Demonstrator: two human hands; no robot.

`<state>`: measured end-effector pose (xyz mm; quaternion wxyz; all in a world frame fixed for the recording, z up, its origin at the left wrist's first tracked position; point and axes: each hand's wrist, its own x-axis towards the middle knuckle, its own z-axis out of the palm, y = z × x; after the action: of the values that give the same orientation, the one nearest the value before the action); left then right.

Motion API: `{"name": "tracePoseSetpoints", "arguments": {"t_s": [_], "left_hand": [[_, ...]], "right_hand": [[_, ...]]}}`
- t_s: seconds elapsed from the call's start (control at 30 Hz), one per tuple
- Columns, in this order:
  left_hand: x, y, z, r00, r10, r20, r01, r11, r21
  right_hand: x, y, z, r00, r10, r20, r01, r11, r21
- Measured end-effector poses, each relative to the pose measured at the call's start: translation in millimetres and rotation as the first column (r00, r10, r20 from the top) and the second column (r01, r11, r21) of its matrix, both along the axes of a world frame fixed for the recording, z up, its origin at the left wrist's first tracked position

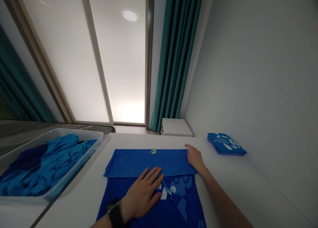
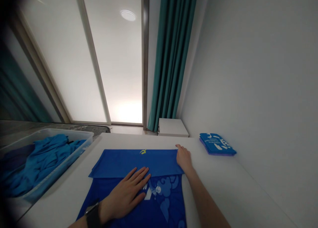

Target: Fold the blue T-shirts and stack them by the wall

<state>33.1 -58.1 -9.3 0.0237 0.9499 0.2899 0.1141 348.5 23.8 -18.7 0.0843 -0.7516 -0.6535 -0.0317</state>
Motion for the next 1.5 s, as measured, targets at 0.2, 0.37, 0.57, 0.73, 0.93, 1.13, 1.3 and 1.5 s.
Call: {"name": "tracePoseSetpoints", "arguments": {"t_s": [0.2,0.37,0.57,0.73,0.93,1.13,1.3,1.5], "left_hand": [[2,0,1.6,1.000,0.025,0.011,-0.025,1.000,-0.013],[4,19,13.3,0.992,0.115,0.045,-0.116,0.993,0.020],[-32,63,16.2,0.956,0.293,-0.030,-0.292,0.956,0.025],[-65,78,0.4,0.893,0.435,-0.116,-0.437,0.899,0.003],[-72,85,-12.6,0.906,0.418,-0.070,-0.418,0.908,0.013],[-71,104,-10.5,0.919,0.389,-0.068,-0.389,0.921,0.009],[-68,121,-9.4,0.917,0.389,-0.083,-0.391,0.920,0.000],[-67,129,-13.5,0.918,0.392,-0.061,-0.392,0.920,0.013]], "right_hand": [[-13,-11,12.3,0.994,0.023,0.107,-0.032,0.996,0.079],[-63,-24,16.1,0.951,0.293,0.101,-0.306,0.941,0.146],[-94,-33,-0.7,0.909,0.415,-0.041,-0.415,0.910,-0.010],[-92,-30,-6.1,0.922,0.378,-0.088,-0.385,0.918,-0.093],[-93,-31,-7.7,0.935,0.348,-0.072,-0.354,0.929,-0.106],[-90,-23,-5.9,0.945,0.323,-0.053,-0.327,0.939,-0.103],[-89,-8,-2.1,0.949,0.313,-0.043,-0.316,0.940,-0.129],[-89,0,-2.1,0.947,0.319,-0.047,-0.322,0.938,-0.127]]}}
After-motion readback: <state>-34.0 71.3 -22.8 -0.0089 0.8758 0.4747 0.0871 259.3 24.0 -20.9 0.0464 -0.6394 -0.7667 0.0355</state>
